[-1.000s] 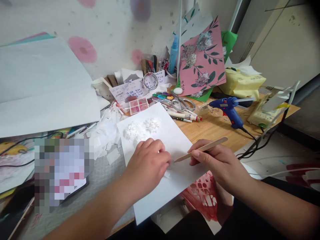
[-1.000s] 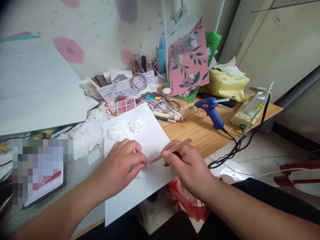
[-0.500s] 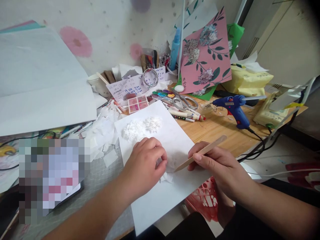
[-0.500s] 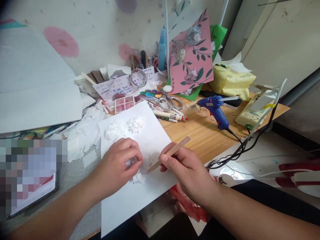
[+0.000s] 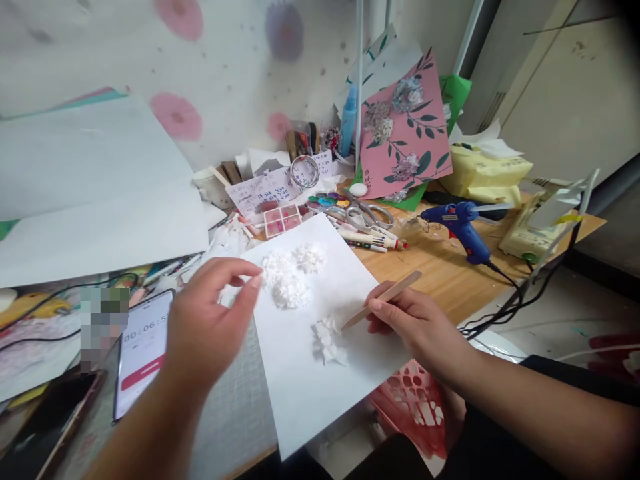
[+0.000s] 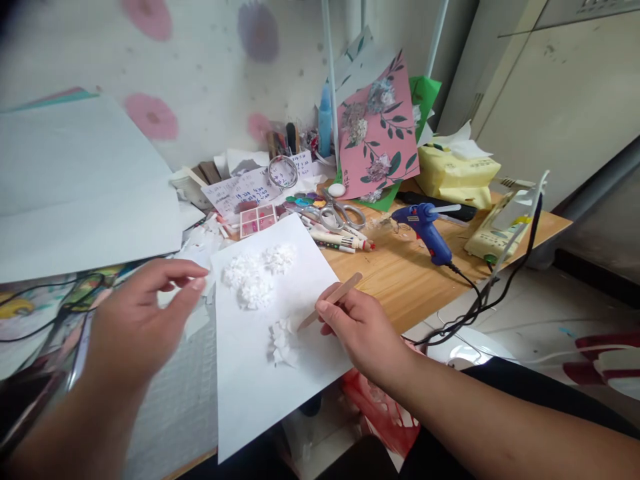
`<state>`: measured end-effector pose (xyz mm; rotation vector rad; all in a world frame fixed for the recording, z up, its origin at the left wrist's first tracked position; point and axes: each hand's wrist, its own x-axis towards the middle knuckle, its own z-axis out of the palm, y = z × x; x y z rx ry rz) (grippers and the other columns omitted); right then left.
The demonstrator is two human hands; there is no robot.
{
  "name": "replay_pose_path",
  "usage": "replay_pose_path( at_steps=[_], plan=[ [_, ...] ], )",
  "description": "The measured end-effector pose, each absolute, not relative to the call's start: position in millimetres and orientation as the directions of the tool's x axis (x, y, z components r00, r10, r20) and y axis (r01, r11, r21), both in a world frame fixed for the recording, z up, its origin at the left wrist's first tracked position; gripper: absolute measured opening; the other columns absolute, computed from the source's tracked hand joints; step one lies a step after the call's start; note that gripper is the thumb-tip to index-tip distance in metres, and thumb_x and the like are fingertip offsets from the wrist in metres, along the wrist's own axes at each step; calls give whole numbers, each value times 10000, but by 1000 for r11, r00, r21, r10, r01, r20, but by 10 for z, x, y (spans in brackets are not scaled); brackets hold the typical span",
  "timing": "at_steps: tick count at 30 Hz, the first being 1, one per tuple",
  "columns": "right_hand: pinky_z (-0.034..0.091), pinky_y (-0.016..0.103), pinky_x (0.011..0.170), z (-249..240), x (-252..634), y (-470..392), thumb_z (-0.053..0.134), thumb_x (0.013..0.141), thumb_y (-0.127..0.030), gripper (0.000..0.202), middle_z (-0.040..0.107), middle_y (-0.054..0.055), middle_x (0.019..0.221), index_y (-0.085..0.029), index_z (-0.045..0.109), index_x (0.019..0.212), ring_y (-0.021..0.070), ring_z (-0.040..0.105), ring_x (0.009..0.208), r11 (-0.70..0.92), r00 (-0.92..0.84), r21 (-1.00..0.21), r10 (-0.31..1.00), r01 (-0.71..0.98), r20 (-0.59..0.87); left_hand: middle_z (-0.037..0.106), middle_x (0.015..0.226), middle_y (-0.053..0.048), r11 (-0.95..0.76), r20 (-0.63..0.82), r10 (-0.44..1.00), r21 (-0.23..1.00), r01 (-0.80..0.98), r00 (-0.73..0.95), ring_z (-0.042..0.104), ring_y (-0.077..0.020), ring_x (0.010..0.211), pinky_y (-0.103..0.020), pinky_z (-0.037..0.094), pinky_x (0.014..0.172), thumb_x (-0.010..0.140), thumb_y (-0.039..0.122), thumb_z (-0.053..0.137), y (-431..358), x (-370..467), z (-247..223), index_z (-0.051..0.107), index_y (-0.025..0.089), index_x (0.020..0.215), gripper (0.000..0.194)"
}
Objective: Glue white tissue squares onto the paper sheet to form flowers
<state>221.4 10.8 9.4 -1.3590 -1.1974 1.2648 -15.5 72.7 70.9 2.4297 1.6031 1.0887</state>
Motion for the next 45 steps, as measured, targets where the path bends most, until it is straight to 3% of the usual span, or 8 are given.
replay_pose_path(
  at_steps=[2,4,9,15,23,32,38,45],
  plan=[
    [459,282,621,84,2212,114,532,842,-421,261,567,5,717,-177,585,768,154,587,657,-130,17,-989,991,74,-130,630,845,13,-302,491,864,334,893,108,585,-181,769,-304,450,724,824,294,544,760,-364,824,626,242,879,113],
    [473,290,632,69,2213,111,544,824,-453,285,571,9,717,-178,593,766,159,585,658,-134,24,-989,991,69,-133,643,883,12,-212,384,917,231,950,112,595,-193,779,-307,449,725,814,323,522,804,-606,895,630,249,888,150],
    [502,300,623,13,2211,103,599,762,-542,363,601,26,704,-181,617,784,171,590,641,-160,61,-986,986,54,-157,672,994,-26,-178,133,976,23,984,174,594,-230,862,-356,428,786,823,303,442,895,-1167,896,657,238,892,235],
    [509,313,585,6,2194,109,649,663,-641,476,626,49,647,-171,639,738,194,599,607,-159,111,-985,982,73,-151,689,980,-21,-239,48,970,26,971,238,583,-230,969,-348,403,875,783,244,507,932,-1252,723,678,242,915,216],
    [534,342,595,8,2187,98,685,601,-650,487,656,68,643,-173,672,702,220,625,609,-177,164,-979,973,98,-160,679,994,-21,-283,36,959,63,957,281,586,-216,973,-321,417,854,802,242,544,941,-1008,577,668,250,969,208],
    [543,346,596,9,2189,96,704,602,-619,454,658,65,654,-177,680,702,226,634,620,-164,167,-983,975,79,-149,631,1031,-69,-163,67,985,19,986,162,544,-252,1049,-485,364,965,816,402,630,1153,-697,386,646,165,951,273],
    [549,346,621,-27,2215,105,674,681,-583,400,658,60,697,-187,677,737,227,644,644,-147,115,-985,984,96,-135,615,1086,-71,-110,71,992,115,987,103,570,-212,1019,-448,441,914,904,345,541,1224,-659,327,616,153,998,226],
    [519,341,603,-48,2209,110,564,782,-578,380,618,50,678,-205,627,748,217,612,637,-73,53,-987,996,143,-66,647,761,-11,-114,30,993,459,881,113,599,-164,717,-282,465,657,835,295,516,1089,-717,646,610,181,767,163]
  ],
)
